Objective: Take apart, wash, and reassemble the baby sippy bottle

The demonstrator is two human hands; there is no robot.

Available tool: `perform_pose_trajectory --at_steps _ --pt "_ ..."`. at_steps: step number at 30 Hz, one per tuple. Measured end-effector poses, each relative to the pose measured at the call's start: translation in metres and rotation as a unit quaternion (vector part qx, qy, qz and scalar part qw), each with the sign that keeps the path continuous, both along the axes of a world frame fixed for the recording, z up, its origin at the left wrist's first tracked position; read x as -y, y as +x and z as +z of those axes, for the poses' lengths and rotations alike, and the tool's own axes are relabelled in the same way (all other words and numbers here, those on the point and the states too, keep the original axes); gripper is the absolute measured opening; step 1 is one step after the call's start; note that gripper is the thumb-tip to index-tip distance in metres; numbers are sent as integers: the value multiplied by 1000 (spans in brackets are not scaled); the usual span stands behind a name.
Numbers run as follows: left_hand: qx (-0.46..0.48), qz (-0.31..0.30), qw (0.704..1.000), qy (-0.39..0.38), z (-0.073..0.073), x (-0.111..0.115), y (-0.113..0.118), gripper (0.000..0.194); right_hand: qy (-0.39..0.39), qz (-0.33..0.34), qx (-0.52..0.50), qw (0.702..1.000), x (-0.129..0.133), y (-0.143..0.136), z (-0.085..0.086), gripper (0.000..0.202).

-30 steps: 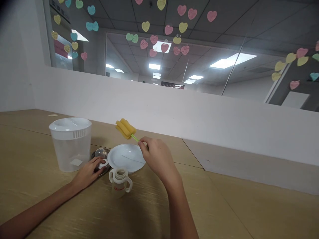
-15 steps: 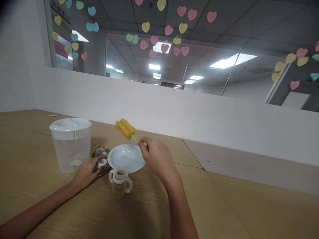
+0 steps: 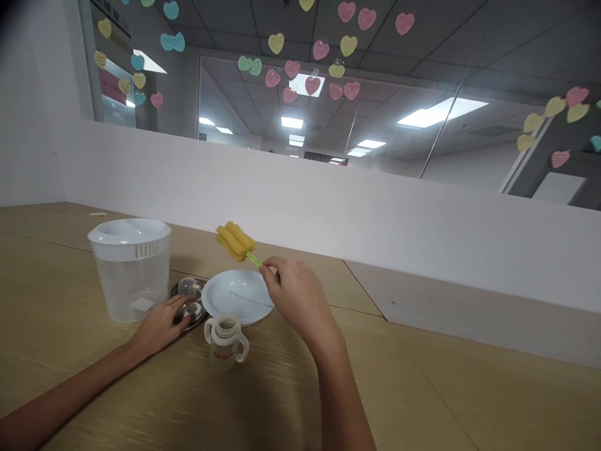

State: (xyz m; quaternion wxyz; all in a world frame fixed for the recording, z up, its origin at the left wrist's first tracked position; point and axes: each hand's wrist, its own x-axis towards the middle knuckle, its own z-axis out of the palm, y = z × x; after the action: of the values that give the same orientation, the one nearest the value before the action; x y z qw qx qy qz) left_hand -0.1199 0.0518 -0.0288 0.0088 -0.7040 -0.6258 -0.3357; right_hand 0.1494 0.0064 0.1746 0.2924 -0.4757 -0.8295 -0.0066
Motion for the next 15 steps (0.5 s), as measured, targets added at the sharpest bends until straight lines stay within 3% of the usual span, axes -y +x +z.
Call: perform_pose_trajectory --at_steps 10,15 --pt "7 -14 1000 9 -4 -4 -6 30 -5 -19 17 1000 -4 2 -2 35" --pt "30 1 996 89 4 1 -7 36 -43 -33 57 997 -7 4 -4 33"
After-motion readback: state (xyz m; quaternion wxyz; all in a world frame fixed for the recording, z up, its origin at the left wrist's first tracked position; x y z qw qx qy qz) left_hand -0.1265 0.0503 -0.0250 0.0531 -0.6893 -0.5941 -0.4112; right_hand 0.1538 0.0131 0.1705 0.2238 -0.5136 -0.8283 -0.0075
